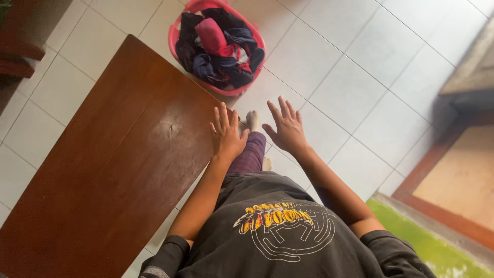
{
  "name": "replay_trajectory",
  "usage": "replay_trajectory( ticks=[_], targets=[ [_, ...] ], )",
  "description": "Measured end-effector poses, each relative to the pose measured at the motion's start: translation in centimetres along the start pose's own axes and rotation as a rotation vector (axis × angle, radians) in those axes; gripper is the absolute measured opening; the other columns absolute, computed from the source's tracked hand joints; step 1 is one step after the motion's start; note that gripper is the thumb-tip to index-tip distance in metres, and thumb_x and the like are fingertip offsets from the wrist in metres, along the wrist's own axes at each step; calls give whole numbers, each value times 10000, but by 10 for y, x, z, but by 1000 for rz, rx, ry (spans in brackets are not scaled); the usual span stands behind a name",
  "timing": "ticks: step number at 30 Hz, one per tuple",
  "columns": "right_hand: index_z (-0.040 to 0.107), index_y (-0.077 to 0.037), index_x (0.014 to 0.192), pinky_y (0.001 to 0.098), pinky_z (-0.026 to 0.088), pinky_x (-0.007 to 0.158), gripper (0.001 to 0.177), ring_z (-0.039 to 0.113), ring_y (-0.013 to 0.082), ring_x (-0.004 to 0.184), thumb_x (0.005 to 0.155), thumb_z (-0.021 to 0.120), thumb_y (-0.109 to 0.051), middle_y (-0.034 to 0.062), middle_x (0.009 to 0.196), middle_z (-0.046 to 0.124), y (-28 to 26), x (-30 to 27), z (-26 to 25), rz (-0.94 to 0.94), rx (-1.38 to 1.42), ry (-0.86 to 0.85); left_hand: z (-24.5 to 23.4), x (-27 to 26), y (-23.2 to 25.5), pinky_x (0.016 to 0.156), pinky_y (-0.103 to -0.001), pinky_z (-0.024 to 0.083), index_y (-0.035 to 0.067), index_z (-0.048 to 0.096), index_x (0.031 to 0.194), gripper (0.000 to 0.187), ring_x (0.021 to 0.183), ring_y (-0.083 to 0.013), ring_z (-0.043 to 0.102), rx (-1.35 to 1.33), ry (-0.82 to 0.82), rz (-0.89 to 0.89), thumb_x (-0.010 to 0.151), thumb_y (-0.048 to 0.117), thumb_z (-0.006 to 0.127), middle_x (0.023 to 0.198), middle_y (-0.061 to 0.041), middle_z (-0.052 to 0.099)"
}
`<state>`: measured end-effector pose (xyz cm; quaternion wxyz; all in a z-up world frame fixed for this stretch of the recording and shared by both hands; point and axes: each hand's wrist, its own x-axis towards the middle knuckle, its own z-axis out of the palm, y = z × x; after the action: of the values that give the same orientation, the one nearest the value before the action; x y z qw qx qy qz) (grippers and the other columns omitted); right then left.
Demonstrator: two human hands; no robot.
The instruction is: The person takes several garments from a pink laundry basket and folds them one by one on a wooden table. Items include a red bra, a black top, a patterned baby onesie, a dark blue shirt, and a black t-shirt. Each item is smoothed and folded into a compact rectangle before being placed on the table.
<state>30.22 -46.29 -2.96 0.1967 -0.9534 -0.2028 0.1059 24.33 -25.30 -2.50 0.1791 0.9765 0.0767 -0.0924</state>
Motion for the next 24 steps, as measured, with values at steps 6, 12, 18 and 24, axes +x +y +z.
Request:
replay_trajectory(
  ticks=[6, 12, 18, 24],
  targets=[
    [435, -151, 1521, 469, 453, 1087, 728, 539, 390, 1343, 913, 660, -482, 215, 1483, 513, 81, 150, 111, 225, 588, -475, 77, 125, -68, 1026, -513, 407, 81, 516, 1423, 625, 1286, -334, 426, -769, -204, -401, 911, 392, 693, 1509, -161, 289],
    [496, -99, 1464, 427, 464, 1042, 687, 576, 352, 1270, 900, 734, -410, 230, 1372, 597, 112, 308, 164, 82, 306, -524, 139, 275, -115, 925, -329, 505, 30, 691, 1200, 385, 1049, -161, 630, -1342, 87, -526, 930, 303, 708, 1112, -60, 713],
    [562, -50, 1446, 398, 543, 950, 586, 679, 281, 1129, 930, 691, -296, 193, 1254, 696, 78, 466, 206, 275, 814, -603, 152, 413, -174, 993, -347, 493, -17, 681, 1238, 363, 1124, -232, 654, -1419, 238, -726, 959, 208, 629, 1201, -149, 718],
    [403, -70, 1539, 305, 482, 938, 732, 604, 180, 1156, 905, 766, -110, 122, 1296, 639, 56, 515, 269, 175, 879, -498, 188, 496, -223, 1120, -369, 359, 28, 326, 1540, 799, 1372, -302, 452, -1284, 332, -906, 792, 59, 605, 1516, -206, 447]
  ],
)
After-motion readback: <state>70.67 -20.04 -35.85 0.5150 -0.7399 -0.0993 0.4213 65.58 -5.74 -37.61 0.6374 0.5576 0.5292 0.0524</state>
